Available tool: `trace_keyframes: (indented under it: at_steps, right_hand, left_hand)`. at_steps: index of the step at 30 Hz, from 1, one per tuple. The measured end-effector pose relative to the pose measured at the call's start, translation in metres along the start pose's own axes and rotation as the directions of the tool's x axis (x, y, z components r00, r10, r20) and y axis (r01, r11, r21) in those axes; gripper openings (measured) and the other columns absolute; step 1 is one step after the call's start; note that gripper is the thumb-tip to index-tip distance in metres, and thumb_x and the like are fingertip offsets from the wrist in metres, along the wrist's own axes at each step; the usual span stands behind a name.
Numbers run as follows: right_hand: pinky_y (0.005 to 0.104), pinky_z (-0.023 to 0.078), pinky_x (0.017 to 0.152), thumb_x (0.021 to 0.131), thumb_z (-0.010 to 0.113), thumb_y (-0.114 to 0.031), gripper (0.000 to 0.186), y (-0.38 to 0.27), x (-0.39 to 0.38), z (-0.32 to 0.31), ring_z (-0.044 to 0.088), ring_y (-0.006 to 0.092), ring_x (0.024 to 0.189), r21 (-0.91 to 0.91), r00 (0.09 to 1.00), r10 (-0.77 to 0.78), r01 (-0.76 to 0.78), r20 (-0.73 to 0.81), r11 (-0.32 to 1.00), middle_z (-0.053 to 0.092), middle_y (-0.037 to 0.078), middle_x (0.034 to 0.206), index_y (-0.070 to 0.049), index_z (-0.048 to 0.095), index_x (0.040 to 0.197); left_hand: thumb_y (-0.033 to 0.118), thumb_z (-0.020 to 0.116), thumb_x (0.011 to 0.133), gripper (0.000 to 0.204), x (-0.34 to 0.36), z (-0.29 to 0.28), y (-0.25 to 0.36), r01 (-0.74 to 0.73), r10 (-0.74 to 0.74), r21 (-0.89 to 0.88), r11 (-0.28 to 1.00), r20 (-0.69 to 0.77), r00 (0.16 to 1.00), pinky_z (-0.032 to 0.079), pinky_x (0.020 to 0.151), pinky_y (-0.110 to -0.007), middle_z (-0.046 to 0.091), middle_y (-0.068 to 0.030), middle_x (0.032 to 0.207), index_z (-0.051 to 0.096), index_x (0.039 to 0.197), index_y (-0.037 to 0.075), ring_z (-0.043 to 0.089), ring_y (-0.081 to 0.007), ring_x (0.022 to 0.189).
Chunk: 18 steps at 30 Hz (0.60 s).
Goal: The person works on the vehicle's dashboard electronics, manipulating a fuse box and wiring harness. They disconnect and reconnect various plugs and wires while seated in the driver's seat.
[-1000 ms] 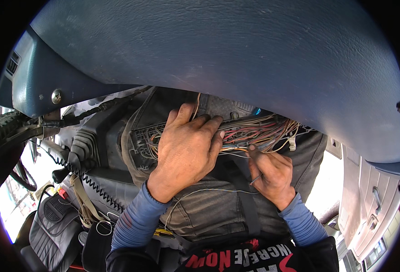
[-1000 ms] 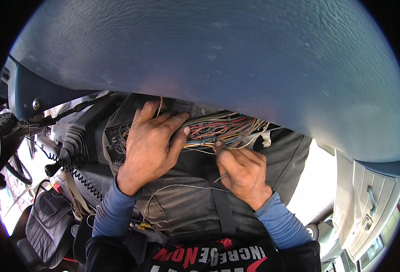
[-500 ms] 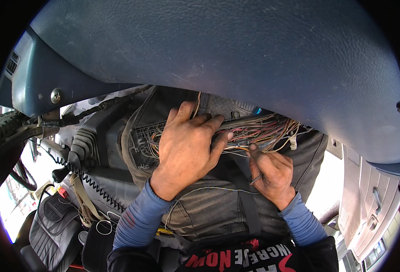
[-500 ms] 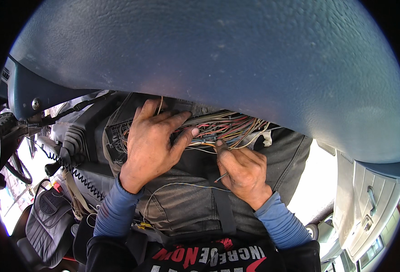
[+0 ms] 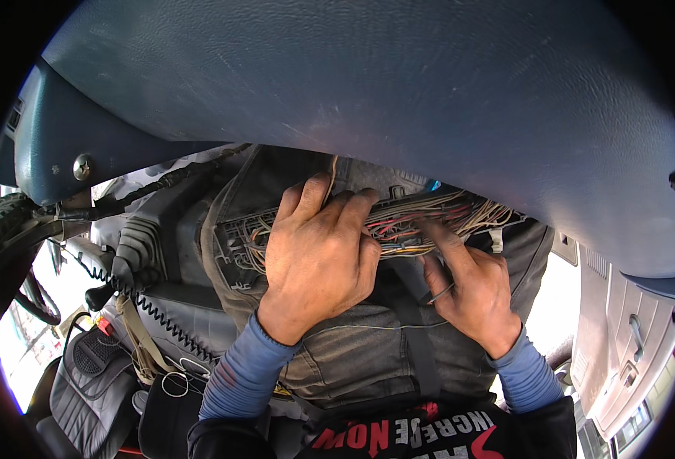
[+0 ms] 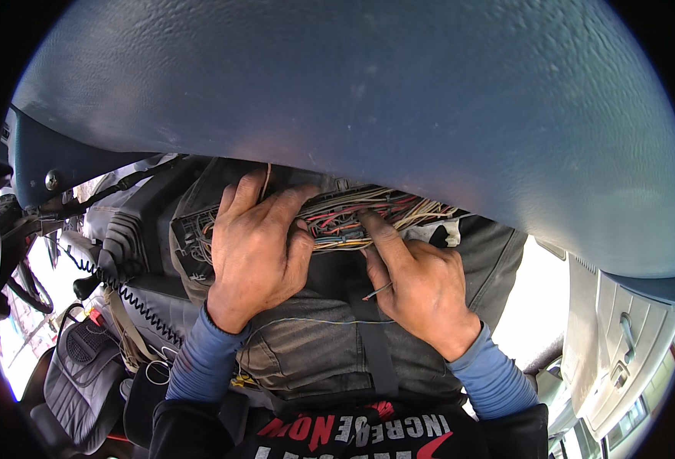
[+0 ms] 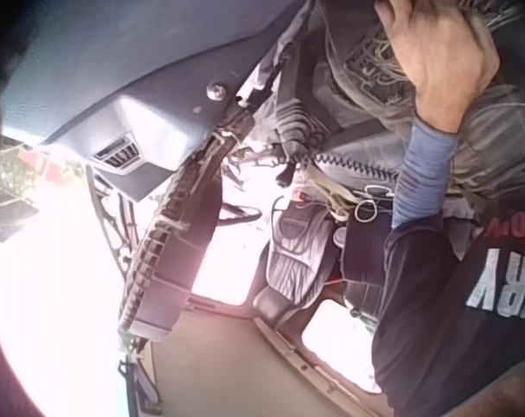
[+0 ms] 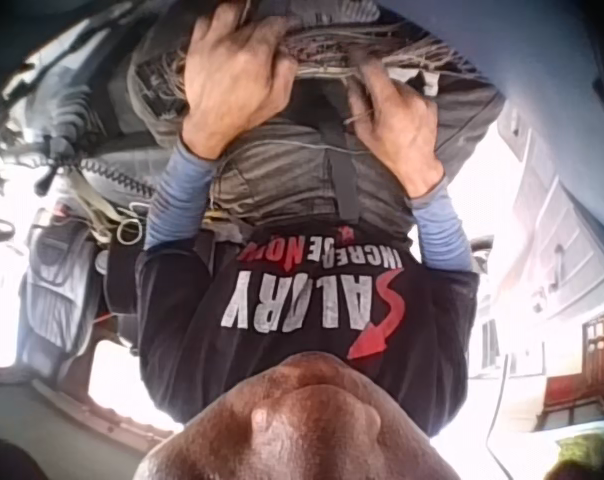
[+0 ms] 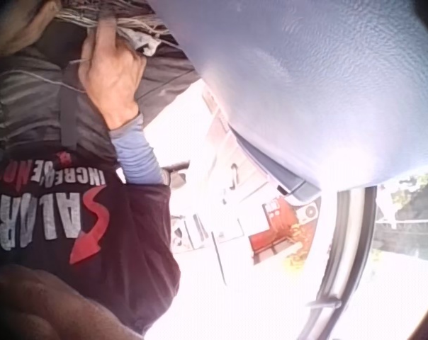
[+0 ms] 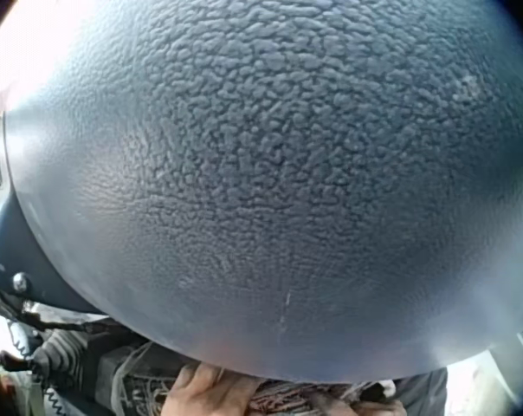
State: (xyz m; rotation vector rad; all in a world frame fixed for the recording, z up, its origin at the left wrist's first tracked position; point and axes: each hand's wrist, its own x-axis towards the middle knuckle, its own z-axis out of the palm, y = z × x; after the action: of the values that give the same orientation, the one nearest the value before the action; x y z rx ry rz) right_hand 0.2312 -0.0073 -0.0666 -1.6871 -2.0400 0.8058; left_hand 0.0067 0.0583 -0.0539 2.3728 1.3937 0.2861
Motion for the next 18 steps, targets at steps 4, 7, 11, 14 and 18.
trace_keyframes:
  at_steps: [4, 7, 11, 14, 18]
  right_hand:
    - [0.0401, 0.051, 0.052, 0.092, 0.078, -0.010, 0.046, 0.002, 0.001, -0.005, 0.064, 0.0230, 0.053, -0.020, 0.997, -0.074, 0.074, 0.004, 0.997, 0.062, 0.004, 0.064, -0.009, 0.069, 0.137]
    - [0.0407, 0.053, 0.053, 0.094, 0.077, -0.010, 0.043, 0.005, -0.002, -0.002, 0.065, 0.0258, 0.053, 0.033, 0.998, -0.067, 0.067, -0.008, 0.997, 0.066, 0.006, 0.067, -0.009, 0.069, 0.136]
    - [0.0422, 0.056, 0.057, 0.094, 0.076, -0.009, 0.044, -0.003, 0.001, 0.002, 0.070, 0.0310, 0.058, 0.140, 0.999, 0.037, -0.037, 0.001, 0.990, 0.073, 0.011, 0.075, -0.007, 0.069, 0.137]
    - [0.0421, 0.057, 0.059, 0.096, 0.075, -0.008, 0.049, -0.006, 0.000, 0.005, 0.072, 0.0321, 0.060, 0.208, 0.998, 0.063, -0.061, -0.005, 0.976, 0.074, 0.015, 0.077, -0.007, 0.065, 0.144]
    - [0.0235, 0.043, 0.060, 0.095, 0.074, 0.002, 0.063, -0.029, -0.005, 0.001, 0.047, 0.0102, 0.051, 0.407, 0.934, 0.311, -0.356, 0.173, 0.841, 0.057, 0.004, 0.061, -0.005, 0.057, 0.156]
  left_hand:
    - [0.020, 0.074, 0.083, 0.047, 0.002, -0.003, 0.001, 0.021, -0.021, -0.004, 1.000, 0.036, 0.999, 0.046, 0.100, -0.047, 0.078, -0.0126, 0.094, 0.067, 0.127, 0.003, 0.061, -0.0351, 0.119]
    - [0.019, 0.074, 0.083, 0.048, 0.002, -0.003, 0.000, 0.026, -0.025, -0.010, 1.000, 0.043, 0.999, 0.046, 0.100, -0.047, 0.077, -0.0124, 0.093, 0.066, 0.127, 0.003, 0.061, -0.0352, 0.119]
    - [0.020, 0.074, 0.087, 0.038, 0.004, -0.001, 0.001, 0.034, -0.034, -0.010, 0.999, 0.011, 0.999, 0.046, 0.099, -0.046, 0.078, -0.0122, 0.091, 0.069, 0.121, 0.004, 0.063, -0.0345, 0.116]
    - [0.021, 0.073, 0.092, 0.028, 0.005, 0.003, 0.001, 0.032, -0.031, 0.017, 0.999, -0.032, 0.999, 0.047, 0.097, -0.045, 0.078, -0.0113, 0.087, 0.073, 0.114, 0.004, 0.064, -0.0326, 0.113]
    - [0.022, 0.071, 0.097, 0.022, 0.006, 0.010, -0.001, 0.025, -0.022, 0.046, 0.999, -0.062, 0.998, 0.048, 0.095, -0.044, 0.078, -0.0099, 0.084, 0.075, 0.110, 0.005, 0.065, -0.0302, 0.111]
